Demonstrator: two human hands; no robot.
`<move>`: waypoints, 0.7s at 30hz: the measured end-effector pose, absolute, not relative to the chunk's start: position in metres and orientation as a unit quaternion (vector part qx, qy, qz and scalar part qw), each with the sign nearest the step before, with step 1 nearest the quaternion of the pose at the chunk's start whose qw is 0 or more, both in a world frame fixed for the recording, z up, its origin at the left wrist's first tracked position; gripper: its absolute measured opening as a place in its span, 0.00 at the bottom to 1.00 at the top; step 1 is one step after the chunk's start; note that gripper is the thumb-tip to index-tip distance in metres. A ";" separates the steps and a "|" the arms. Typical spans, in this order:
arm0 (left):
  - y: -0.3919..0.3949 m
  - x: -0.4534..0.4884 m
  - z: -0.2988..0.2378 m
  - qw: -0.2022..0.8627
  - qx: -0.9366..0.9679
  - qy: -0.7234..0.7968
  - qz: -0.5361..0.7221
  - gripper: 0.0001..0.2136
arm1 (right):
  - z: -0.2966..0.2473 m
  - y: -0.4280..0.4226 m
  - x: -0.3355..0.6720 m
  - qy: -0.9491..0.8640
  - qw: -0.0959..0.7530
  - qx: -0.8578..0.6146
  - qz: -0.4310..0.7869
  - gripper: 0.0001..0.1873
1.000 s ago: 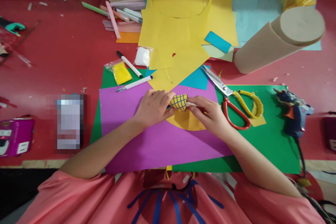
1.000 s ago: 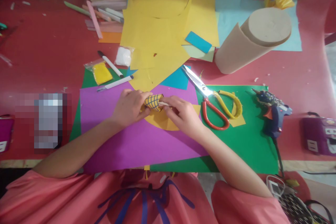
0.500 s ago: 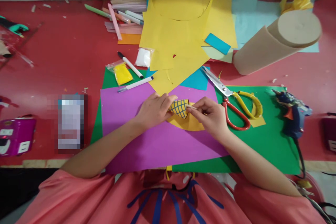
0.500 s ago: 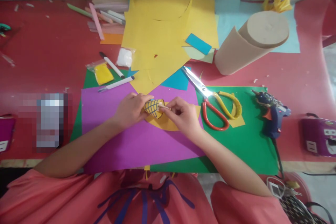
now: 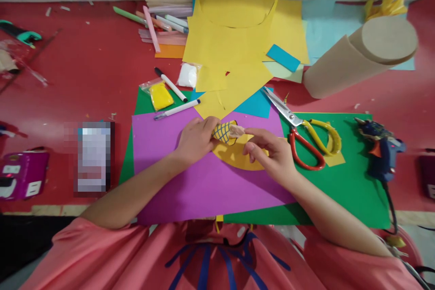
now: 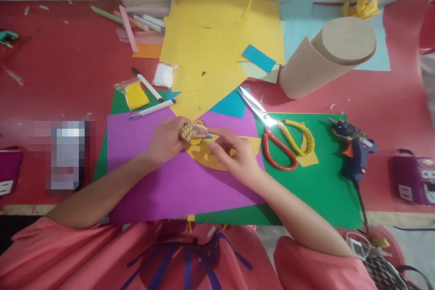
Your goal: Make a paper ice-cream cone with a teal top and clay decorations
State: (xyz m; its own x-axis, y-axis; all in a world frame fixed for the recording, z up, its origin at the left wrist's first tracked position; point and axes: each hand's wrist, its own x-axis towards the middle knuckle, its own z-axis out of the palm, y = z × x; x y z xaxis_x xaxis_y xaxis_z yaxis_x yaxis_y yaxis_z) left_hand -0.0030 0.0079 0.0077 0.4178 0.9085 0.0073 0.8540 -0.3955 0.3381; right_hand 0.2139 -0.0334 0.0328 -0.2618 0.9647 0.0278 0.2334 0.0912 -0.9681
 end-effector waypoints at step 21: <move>0.008 -0.009 -0.002 0.091 0.845 0.497 0.173 0.02 | 0.024 -0.037 0.211 -0.722 0.261 -0.401 0.499 0.25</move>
State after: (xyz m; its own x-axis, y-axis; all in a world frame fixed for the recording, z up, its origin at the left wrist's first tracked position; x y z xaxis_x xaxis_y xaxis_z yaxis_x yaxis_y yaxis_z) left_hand -0.0090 0.0080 -0.0018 0.4456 0.8722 0.2018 0.8092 -0.4888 0.3261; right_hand 0.2111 -0.0371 0.0236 -0.5421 0.8400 -0.0229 0.3183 0.1801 -0.9307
